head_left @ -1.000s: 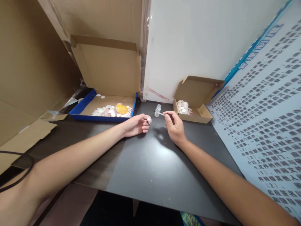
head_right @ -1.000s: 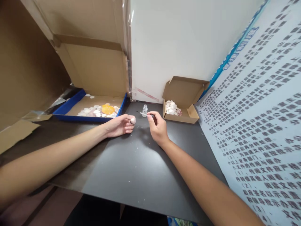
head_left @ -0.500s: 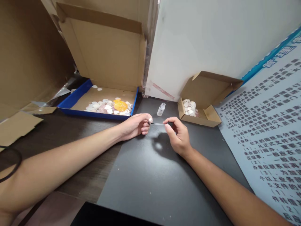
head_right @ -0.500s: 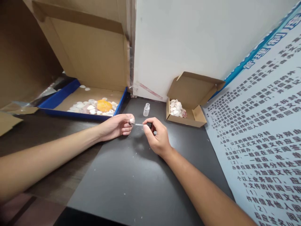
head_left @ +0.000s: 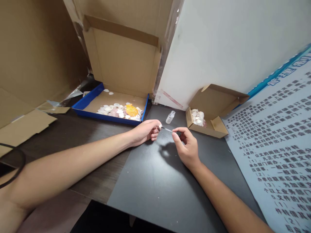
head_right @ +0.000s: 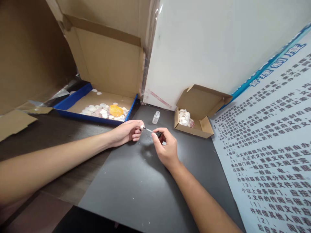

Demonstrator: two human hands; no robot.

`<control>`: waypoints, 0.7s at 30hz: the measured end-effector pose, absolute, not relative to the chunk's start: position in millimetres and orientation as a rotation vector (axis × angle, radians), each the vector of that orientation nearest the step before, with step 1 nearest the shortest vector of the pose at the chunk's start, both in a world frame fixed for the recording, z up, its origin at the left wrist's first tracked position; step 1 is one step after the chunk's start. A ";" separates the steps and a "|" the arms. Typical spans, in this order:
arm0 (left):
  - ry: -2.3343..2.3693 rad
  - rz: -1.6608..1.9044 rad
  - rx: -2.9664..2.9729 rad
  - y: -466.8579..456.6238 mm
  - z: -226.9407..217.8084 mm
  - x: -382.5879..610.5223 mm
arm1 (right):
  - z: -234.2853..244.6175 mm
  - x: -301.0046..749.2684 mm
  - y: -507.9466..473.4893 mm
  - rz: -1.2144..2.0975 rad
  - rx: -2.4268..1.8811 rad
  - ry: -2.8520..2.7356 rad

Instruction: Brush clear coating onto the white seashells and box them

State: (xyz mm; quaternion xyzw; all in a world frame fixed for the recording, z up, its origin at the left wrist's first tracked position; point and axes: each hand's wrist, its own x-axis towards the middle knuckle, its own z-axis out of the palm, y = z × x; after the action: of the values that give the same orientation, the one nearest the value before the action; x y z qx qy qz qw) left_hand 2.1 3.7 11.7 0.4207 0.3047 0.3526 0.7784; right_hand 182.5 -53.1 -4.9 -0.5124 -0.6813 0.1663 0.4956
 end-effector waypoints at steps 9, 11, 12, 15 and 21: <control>0.659 0.782 0.912 1.9 12.9 1.9 | -1.2 172.7 -61.7 0.381 -1.301 -1.674; 0.662 0.788 0.911 2.0 12.8 2.0 | -1.7 176.0 -61.9 0.362 -1.311 -1.682; 0.666 0.789 0.909 2.1 12.8 2.1 | -2.1 177.3 -62.0 0.356 -1.306 -1.673; 0.678 0.785 0.901 2.1 12.8 2.3 | -3.1 179.0 -62.1 0.372 -1.271 -1.654; 0.683 0.779 0.913 1.3 12.7 2.1 | -3.3 179.4 -60.3 0.391 -1.339 -1.721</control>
State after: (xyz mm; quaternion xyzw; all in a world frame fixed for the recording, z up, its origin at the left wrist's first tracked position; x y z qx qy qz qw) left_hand 2.1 1.3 12.7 0.4211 0.3151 0.3591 0.7710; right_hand 179.4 -60.3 -3.3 -0.5409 -0.6951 0.1580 0.4465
